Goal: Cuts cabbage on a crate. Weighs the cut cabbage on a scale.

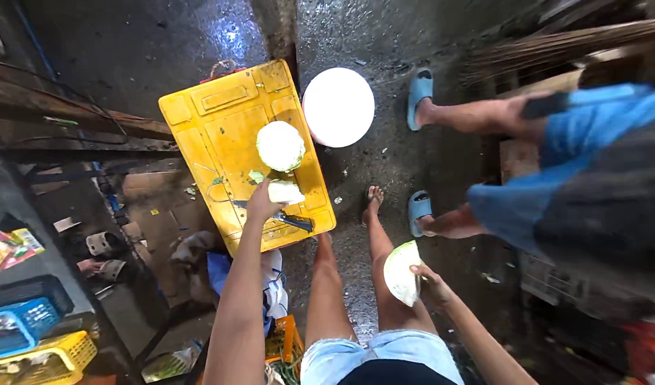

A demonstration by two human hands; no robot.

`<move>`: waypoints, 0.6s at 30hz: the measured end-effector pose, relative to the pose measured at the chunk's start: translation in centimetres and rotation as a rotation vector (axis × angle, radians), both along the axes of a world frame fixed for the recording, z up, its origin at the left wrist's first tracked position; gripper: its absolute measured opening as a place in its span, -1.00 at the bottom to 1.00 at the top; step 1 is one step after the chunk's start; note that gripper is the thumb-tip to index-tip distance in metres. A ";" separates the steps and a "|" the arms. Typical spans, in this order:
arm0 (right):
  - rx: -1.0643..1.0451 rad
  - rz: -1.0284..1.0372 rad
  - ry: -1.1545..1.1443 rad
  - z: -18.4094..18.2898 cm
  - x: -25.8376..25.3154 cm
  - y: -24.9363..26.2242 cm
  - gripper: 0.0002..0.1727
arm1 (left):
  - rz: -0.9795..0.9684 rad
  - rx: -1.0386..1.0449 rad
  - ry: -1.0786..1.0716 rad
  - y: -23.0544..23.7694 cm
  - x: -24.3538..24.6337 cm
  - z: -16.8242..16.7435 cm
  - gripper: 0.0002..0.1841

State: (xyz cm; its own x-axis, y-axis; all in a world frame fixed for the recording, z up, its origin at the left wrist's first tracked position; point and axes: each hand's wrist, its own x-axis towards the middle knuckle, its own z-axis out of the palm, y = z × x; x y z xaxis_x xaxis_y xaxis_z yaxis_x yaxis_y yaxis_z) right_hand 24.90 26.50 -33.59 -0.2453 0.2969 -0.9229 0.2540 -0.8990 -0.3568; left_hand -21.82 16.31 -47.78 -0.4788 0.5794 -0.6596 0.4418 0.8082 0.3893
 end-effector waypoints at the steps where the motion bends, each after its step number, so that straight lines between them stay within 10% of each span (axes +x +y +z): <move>1: -0.010 -0.015 -0.007 0.2 -0.1 -0.5 0.02 | 0.036 0.021 -0.002 -0.4 0.6 0.1 0.06; 9: -0.052 -0.193 0.071 3.1 1.1 -2.4 -0.22 | 0.578 0.358 -0.303 -3.7 7.7 5.3 0.12; 18: -0.080 -0.523 0.242 6.8 9.5 1.4 -0.55 | 0.254 0.750 -0.671 14.7 21.2 24.6 0.04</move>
State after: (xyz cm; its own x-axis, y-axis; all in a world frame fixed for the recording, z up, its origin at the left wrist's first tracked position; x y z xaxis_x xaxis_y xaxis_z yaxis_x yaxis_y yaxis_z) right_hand 34.39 27.88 -26.76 -0.2917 0.3668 -0.8834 -0.3119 -0.9096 -0.2746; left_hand -0.62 31.01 -23.22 -0.3115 0.8844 -0.3477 -0.2015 0.2961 0.9337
